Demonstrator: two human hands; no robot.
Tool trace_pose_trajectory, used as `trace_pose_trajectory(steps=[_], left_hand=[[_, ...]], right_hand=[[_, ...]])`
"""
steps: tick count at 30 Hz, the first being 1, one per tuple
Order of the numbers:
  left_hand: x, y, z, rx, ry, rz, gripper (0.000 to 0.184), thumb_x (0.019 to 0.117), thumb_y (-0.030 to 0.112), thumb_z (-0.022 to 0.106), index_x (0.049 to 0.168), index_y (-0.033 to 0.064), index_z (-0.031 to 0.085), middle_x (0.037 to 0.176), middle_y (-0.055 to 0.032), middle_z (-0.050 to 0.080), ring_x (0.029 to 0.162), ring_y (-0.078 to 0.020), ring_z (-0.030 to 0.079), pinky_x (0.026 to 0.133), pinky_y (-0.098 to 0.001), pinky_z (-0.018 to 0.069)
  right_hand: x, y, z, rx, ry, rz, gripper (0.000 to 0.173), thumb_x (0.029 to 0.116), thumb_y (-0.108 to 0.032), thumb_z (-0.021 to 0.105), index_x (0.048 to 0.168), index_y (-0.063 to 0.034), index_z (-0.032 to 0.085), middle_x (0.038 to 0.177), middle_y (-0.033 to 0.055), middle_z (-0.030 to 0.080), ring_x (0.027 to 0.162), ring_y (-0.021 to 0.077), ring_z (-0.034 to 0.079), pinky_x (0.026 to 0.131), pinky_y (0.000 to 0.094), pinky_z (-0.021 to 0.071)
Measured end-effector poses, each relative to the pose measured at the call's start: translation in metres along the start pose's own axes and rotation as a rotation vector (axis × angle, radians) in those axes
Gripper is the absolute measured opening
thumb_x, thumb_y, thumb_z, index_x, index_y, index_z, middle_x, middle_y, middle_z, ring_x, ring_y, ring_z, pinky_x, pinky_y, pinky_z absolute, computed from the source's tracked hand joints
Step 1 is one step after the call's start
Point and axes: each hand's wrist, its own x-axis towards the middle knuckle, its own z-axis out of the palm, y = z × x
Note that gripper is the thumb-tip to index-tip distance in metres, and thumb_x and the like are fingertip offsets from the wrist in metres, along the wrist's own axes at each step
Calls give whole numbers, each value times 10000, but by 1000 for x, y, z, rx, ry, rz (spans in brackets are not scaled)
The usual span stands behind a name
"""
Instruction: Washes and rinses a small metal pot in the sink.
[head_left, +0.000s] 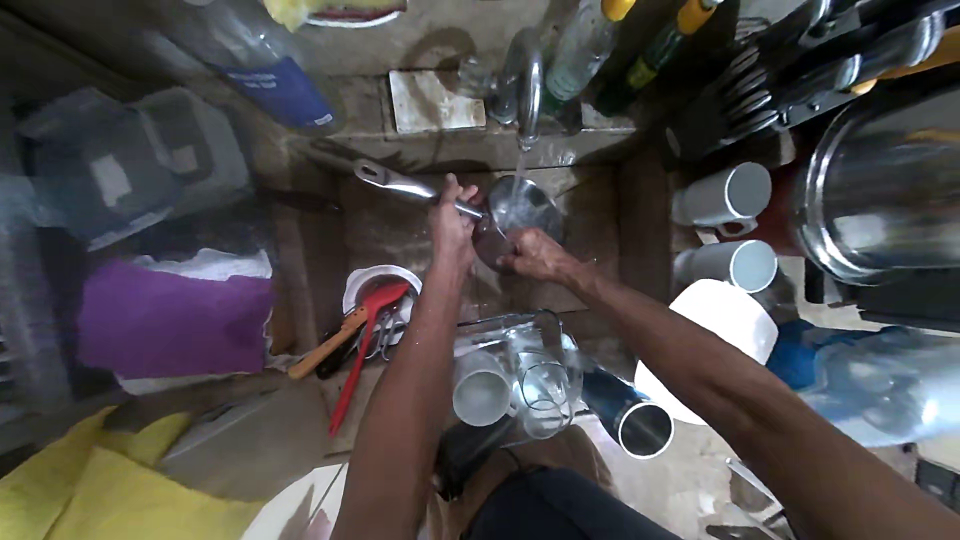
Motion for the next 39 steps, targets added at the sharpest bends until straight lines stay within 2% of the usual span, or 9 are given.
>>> trace_pose_trajectory(steps=[3,7,16,24,27,32,34,37,39], left_hand=[[-15,1,-4,89,-25,62,442,1083,437,473,1050,44,672,1059,-70,730,971,-175,673,845,-374,549],[-8,-8,12,151,-200,-124,515,1092,451,439,1438,77,517,1401,-83,623,1306,-256,571,1086,-506,460],[-2,15,-29,103,27,-26,520,1094,467,426,1375,38,511,1280,-113,676,1157,-222,640,980,-431,513],[9,-13,-2,107,-179,-140,535,1104,461,399,1409,37,518,1362,-103,647,1274,-238,601,1075,-453,486],[11,5,-28,218,-118,20,508,1109,437,404,1323,16,591,1294,-108,674,1191,-204,621,1025,-401,495],[21,-7,-30,314,29,184,631,1039,639,406,1012,72,683,925,-90,692,858,-200,678,800,-446,586],[25,-9,-22,312,60,259,633,1061,607,377,898,59,650,837,-80,683,800,-195,672,778,-441,577],[18,1,-23,376,34,337,604,1092,517,377,872,39,673,851,-72,729,807,-182,702,802,-424,585],[14,1,-25,402,18,400,572,1104,460,385,842,32,660,853,-74,750,808,-180,722,805,-419,592]], right_hand=[[-12,3,-5,74,-5,-110,285,977,-230,688,1149,-3,698,1031,171,723,962,309,705,921,551,548],[-19,28,-22,16,28,14,290,979,-236,697,1158,-7,695,1014,192,715,950,342,695,901,584,539],[17,-23,8,22,-22,-55,332,958,-240,703,1237,-61,684,1133,182,716,1071,358,685,961,622,508],[-6,18,-1,-47,57,55,326,973,-241,689,1226,-35,695,1177,206,700,1098,389,673,972,634,502],[13,-14,9,5,18,15,281,969,-265,683,1125,-34,719,1039,200,717,1002,375,690,913,625,520],[15,-50,15,145,1,-23,219,975,-235,676,1067,-41,718,962,147,718,909,293,697,856,548,554],[6,-47,9,274,-108,-67,321,1049,-318,582,1196,-54,690,1055,124,711,987,232,682,925,485,541],[3,-31,-3,422,-328,118,568,1105,-478,327,1366,-58,606,1271,115,677,1149,176,646,1015,413,512],[23,-21,-1,112,-360,182,538,1120,-389,311,1215,-2,673,1172,184,689,1087,290,660,955,528,512]])
